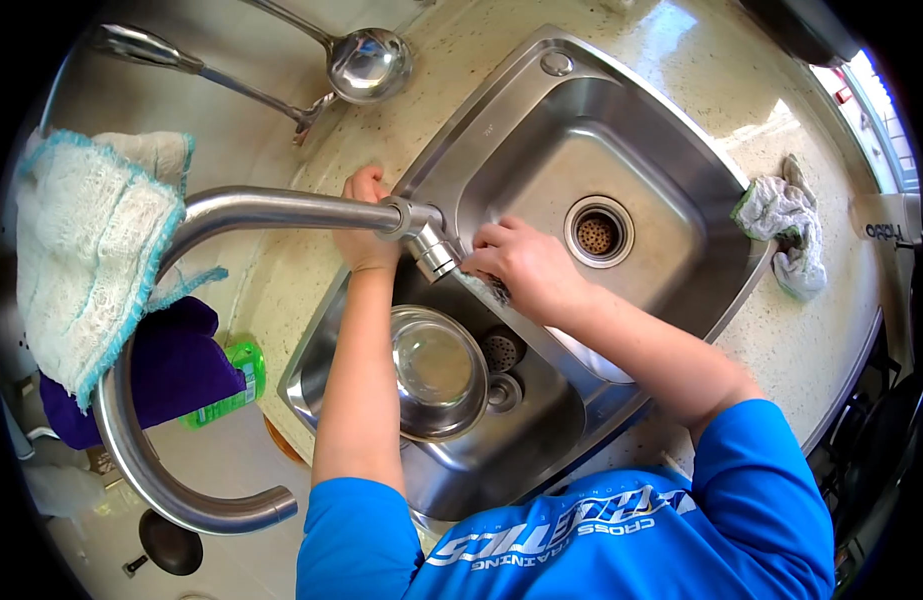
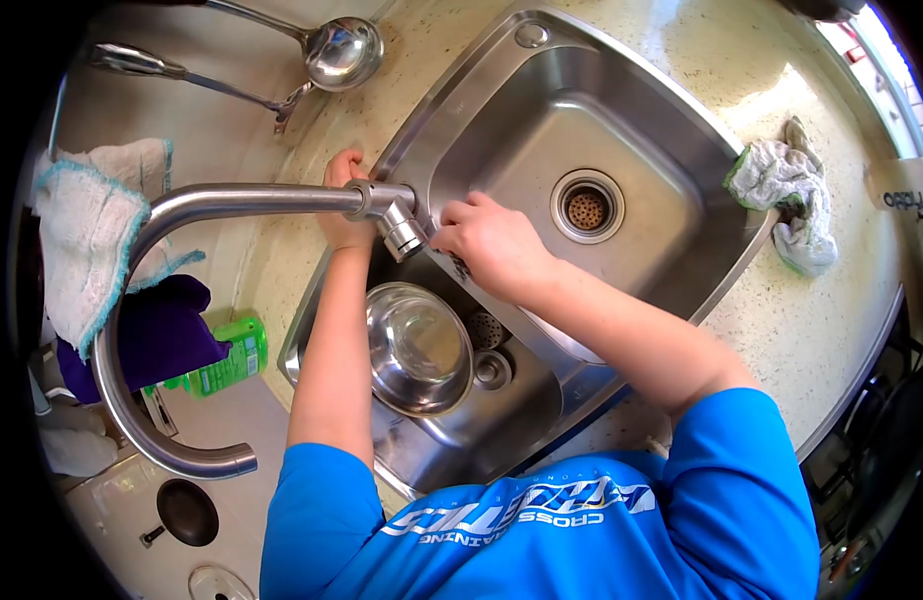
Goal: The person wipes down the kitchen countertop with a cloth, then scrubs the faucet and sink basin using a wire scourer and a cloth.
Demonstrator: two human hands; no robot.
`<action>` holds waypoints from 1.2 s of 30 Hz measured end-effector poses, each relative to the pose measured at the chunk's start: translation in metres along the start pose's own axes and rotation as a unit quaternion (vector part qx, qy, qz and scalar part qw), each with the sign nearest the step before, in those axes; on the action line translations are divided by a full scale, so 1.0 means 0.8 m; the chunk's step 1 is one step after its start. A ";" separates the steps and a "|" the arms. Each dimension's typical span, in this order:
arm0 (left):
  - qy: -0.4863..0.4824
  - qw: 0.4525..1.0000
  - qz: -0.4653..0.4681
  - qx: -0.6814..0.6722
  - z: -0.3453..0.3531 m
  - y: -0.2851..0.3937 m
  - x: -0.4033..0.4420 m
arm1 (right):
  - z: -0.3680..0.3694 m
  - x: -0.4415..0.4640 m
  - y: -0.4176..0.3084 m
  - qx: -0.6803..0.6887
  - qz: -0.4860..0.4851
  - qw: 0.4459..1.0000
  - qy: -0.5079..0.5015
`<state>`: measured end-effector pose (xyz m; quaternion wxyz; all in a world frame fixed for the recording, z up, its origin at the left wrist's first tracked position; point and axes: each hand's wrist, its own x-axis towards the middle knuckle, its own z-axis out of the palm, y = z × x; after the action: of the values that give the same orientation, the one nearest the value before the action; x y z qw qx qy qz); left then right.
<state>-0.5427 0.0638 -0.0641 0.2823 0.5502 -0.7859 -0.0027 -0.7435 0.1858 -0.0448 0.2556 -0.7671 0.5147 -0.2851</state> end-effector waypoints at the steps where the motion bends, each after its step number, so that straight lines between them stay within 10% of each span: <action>1: -0.006 1.000 -0.002 0.001 0.001 -0.002 0.000 | -0.003 -0.002 0.002 0.025 0.011 1.000 0.015; 10: -0.010 1.000 -0.006 0.018 -0.001 0.002 0.000 | 0.005 0.051 -0.007 0.103 0.205 0.969 -0.088; 16: -0.042 0.997 -0.052 0.025 -0.010 0.014 0.002 | -0.007 0.052 0.031 0.015 0.248 0.967 0.058; 23: 0.001 0.999 0.006 0.038 0.000 0.000 0.000 | 0.014 0.059 0.013 0.152 0.165 0.974 0.006; 30: -0.023 0.998 -0.045 0.038 -0.009 0.014 0.002 | -0.020 0.074 0.047 -0.152 0.205 0.963 -0.083; 36: -0.006 0.999 -0.024 0.026 -0.007 0.012 -0.001 | 0.005 0.062 0.020 0.081 0.083 0.993 -0.032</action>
<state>-0.5487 0.0698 -0.0566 0.2632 0.5759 -0.7740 0.0081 -0.7359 0.1345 -0.0503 0.3561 -0.7073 0.5435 -0.2785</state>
